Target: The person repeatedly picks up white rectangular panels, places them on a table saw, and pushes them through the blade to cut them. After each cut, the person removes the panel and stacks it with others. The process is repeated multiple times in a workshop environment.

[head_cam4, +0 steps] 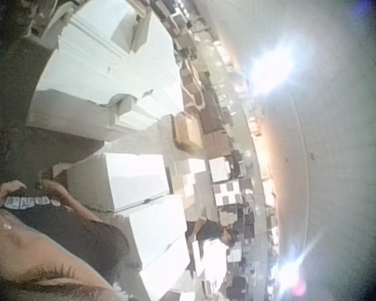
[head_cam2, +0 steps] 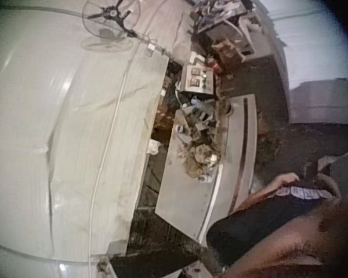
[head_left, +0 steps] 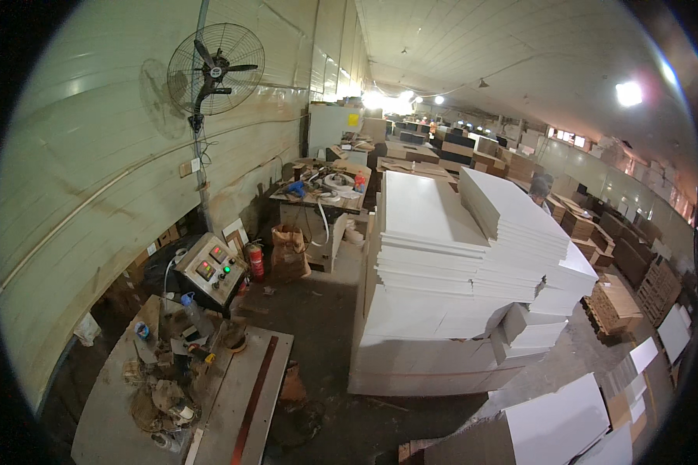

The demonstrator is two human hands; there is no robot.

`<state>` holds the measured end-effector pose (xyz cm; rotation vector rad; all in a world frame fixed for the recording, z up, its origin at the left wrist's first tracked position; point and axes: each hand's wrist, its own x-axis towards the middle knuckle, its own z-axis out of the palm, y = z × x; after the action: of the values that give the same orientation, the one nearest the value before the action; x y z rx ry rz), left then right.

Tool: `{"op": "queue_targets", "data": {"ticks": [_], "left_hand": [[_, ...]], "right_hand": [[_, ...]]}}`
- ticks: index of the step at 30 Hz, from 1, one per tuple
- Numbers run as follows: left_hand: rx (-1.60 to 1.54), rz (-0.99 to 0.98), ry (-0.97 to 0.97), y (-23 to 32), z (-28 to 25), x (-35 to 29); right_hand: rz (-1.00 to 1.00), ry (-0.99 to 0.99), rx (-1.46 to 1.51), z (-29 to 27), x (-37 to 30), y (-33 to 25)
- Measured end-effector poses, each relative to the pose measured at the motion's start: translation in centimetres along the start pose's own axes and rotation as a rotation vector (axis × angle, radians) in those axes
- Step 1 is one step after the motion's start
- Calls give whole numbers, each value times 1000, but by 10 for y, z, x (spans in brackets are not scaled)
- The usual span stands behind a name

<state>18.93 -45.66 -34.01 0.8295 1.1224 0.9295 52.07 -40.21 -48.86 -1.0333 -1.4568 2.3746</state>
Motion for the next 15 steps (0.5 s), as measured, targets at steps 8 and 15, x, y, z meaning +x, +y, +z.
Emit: {"op": "queue_targets", "data": {"ticks": [8, 15], "left_hand": [[-91, 35, 72, -29, 31, 14], [-650, 431, -30, -81, 6, -6]], "right_hand": [[-119, -97, -17, -13, -25, -65], [-76, 69, -276, -42, -97, -132]]}}
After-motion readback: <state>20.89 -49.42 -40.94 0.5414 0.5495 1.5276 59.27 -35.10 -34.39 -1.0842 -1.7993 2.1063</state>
